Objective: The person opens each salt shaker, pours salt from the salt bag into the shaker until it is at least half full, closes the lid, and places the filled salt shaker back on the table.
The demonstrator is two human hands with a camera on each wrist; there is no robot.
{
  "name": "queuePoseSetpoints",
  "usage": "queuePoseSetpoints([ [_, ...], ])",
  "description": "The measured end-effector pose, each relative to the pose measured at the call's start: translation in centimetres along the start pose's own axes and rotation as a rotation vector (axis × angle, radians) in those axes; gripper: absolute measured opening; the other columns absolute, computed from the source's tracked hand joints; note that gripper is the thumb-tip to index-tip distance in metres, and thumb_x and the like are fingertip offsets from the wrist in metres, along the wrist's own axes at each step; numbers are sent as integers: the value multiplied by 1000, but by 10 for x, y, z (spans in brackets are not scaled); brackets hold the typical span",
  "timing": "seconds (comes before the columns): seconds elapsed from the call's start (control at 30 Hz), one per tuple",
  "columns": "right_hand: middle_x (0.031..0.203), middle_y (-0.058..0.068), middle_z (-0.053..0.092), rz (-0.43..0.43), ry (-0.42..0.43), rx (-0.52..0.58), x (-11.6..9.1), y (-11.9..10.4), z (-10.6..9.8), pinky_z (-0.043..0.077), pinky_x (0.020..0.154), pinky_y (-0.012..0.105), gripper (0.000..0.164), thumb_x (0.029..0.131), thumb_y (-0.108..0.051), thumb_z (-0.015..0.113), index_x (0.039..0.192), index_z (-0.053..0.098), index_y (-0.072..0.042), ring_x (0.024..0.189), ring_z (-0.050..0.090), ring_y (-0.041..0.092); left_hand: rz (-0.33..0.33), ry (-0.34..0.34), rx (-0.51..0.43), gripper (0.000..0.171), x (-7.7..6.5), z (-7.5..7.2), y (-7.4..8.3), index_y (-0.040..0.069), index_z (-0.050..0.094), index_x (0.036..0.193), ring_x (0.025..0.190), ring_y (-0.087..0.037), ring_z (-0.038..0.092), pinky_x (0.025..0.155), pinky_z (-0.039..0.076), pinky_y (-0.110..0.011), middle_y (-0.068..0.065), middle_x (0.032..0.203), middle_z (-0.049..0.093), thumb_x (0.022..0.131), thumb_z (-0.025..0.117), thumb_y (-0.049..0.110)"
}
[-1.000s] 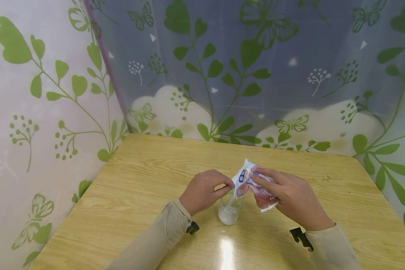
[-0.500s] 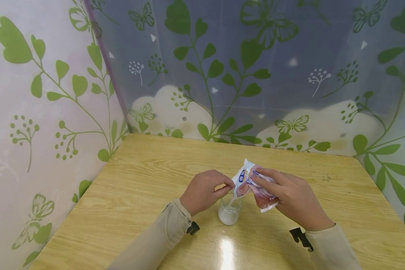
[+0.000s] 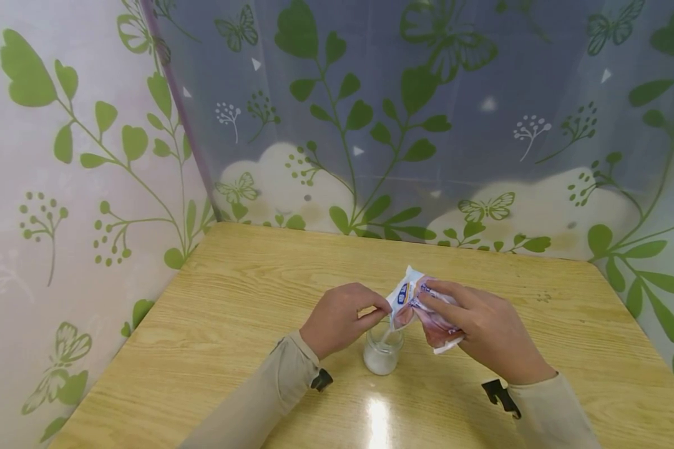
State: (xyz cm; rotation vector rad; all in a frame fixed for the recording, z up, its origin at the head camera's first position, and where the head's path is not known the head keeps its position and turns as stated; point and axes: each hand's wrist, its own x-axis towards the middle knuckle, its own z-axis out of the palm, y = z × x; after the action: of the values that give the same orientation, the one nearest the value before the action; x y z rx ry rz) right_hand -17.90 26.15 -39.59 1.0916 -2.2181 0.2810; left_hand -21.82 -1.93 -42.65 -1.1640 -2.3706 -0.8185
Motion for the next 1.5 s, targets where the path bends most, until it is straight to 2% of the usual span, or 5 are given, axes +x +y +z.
queuePoseSetpoints([
  [0.2, 133, 6, 67, -2, -1, -10, 0, -1, 0, 61, 71, 46, 81, 64, 2, 91, 138, 68, -19, 91, 74, 29, -3, -8, 5, 5, 0, 0, 1, 21, 80, 99, 90, -9, 71, 82, 57, -25, 8, 96, 77, 96, 76, 19],
  [0.53, 135, 6, 66, 4, -10, -9, -1, 0, 1, 61, 72, 46, 84, 64, 1, 92, 140, 66, -19, 91, 73, 28, -24, -6, -18, 5, -1, -1, 1, 20, 80, 99, 90, -9, 71, 82, 58, -25, 8, 96, 77, 96, 76, 19],
  [0.8, 137, 5, 65, 11, -1, -4, -3, 1, 0, 61, 70, 46, 61, 84, -8, 86, 141, 66, -19, 88, 73, 28, -26, -4, -25, 5, 0, 0, 0, 19, 79, 100, 93, -10, 72, 85, 58, -26, 7, 99, 78, 96, 75, 18],
  [0.97, 135, 6, 67, 6, 19, -10, -2, 0, 1, 61, 69, 45, 39, 108, -35, 50, 138, 68, -19, 86, 74, 28, -24, 2, -30, 5, 0, 0, 0, 19, 79, 100, 93, -10, 73, 86, 58, -26, 7, 99, 78, 96, 76, 18],
  [1.5, 136, 6, 66, -2, 7, -10, -2, 2, -1, 61, 68, 45, 46, 107, -38, 41, 140, 67, -20, 86, 73, 27, -21, -4, -36, 6, 0, 0, 1, 18, 79, 101, 94, -9, 72, 86, 58, -26, 6, 100, 78, 96, 76, 17],
])
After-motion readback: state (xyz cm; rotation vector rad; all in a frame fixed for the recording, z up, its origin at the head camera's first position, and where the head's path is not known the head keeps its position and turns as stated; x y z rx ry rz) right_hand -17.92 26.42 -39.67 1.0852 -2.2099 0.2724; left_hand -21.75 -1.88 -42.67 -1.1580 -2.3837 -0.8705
